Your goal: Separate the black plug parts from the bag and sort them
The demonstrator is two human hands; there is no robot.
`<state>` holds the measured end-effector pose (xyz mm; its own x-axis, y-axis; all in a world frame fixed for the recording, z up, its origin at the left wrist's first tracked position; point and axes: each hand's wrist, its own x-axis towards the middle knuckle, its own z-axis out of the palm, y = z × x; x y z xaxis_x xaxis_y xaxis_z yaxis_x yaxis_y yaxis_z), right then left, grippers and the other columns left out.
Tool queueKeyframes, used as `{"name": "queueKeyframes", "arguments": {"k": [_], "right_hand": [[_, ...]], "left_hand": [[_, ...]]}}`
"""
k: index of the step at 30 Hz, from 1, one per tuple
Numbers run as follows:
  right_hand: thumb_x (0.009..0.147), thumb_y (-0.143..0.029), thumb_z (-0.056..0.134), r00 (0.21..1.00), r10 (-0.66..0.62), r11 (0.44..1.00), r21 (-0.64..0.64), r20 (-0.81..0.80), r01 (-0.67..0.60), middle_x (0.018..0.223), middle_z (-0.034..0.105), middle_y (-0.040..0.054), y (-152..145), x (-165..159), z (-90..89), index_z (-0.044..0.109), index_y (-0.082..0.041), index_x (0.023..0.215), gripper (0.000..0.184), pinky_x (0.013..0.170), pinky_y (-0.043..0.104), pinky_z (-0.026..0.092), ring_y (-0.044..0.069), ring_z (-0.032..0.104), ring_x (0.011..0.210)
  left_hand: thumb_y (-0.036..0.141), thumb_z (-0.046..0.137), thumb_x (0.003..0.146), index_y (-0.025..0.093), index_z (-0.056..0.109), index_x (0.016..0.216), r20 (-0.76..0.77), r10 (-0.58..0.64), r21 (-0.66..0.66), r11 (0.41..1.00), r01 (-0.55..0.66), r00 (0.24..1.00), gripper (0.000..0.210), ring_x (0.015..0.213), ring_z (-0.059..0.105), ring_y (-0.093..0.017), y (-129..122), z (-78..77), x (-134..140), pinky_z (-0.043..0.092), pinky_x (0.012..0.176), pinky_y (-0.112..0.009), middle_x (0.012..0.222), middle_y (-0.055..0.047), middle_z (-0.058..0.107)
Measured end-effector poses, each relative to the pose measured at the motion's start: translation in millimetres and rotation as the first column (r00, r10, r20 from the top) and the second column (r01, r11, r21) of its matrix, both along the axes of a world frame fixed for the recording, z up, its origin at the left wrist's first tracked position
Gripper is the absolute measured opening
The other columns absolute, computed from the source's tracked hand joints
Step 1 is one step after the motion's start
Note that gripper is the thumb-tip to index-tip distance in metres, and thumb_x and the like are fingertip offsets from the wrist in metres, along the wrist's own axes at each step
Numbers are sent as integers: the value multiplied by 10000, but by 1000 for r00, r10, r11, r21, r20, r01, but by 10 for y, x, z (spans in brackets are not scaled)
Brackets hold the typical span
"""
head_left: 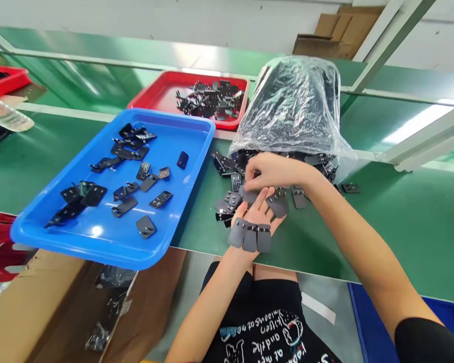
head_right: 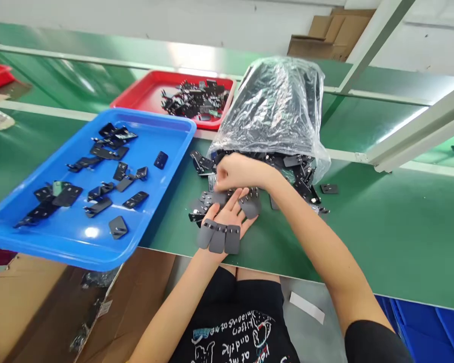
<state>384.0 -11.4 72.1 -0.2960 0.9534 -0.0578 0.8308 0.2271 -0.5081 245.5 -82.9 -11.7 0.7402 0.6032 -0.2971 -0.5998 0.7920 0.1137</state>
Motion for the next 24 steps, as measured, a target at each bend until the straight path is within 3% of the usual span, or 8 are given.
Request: {"name": "queueKeyframes", "arguments": {"k": [2,5,6,9,13,17,20,24], "right_hand": [[784,-336,671,953,-283,935,190,-110,299,666,627,43,355,29,183,654,-169,675,200,633,327,426,179,552,657],[809,-377,656,831,-474,689,465,-292,557,788,653,74,590,62,410,658,-164,809,213,714,368,435,216,594,780],[836,-377,625,825,-460,670,481,-330,566,807,658,70,552,69,442,657,-166,827,214,730,370,439,213,605,793],[877,-306,568,840,-383,716,452,-383,532,805,686,40,125,92,382,664,-177,773,192,726,340,456,172,619,734],[860,-264,599,802,-404,726,379,-441,574,851,720,21,-744,110,65,704,-208,825,124,733,311,475,169,647,776],[877,-280,589,672,-518,633,290,-530,717,820,705,15,-1410,70,-392,703,-218,833,138,729,305,475,177,645,789],[877,-306,586,543,-578,533,223,-609,816,801,690,24,-1675,20,-754,694,-206,810,162,698,308,477,183,641,764],[878,-334,575,512,-624,525,168,-591,834,808,687,40,-1778,-29,-1056,690,-195,797,198,730,339,488,195,640,770]], "left_hand": [[374,312,951,197,469,1375,18,-5,40,999,5,1000,486,1360,400,-249,14,-15,-20,240,1158,-501,1472,-62,440],[375,312,952,207,397,1430,16,20,68,997,-21,1000,514,1405,324,-243,29,-35,-43,231,1165,-488,1527,-50,345],[377,311,951,202,374,1443,18,32,70,997,-33,999,526,1411,312,-245,31,-41,-46,240,1162,-486,1533,-51,333],[387,316,947,164,333,1461,35,52,70,996,-54,998,560,1419,291,-251,30,-52,-45,276,1150,-481,1534,-59,328],[393,290,956,144,301,1469,67,63,75,995,-68,996,570,1413,305,-248,30,-49,-35,297,1143,-476,1535,-60,324],[384,243,974,116,259,1476,88,72,98,992,-81,994,569,1397,339,-237,30,-34,-23,335,1130,-448,1549,-58,285],[399,226,976,139,255,1478,53,77,100,992,-82,996,566,1392,350,-222,41,-12,-15,336,1133,-432,1547,-47,294],[406,197,977,163,239,1485,-8,127,60,990,-126,992,564,1400,333,-208,84,87,-12,304,1153,-437,1543,-27,307]]}}
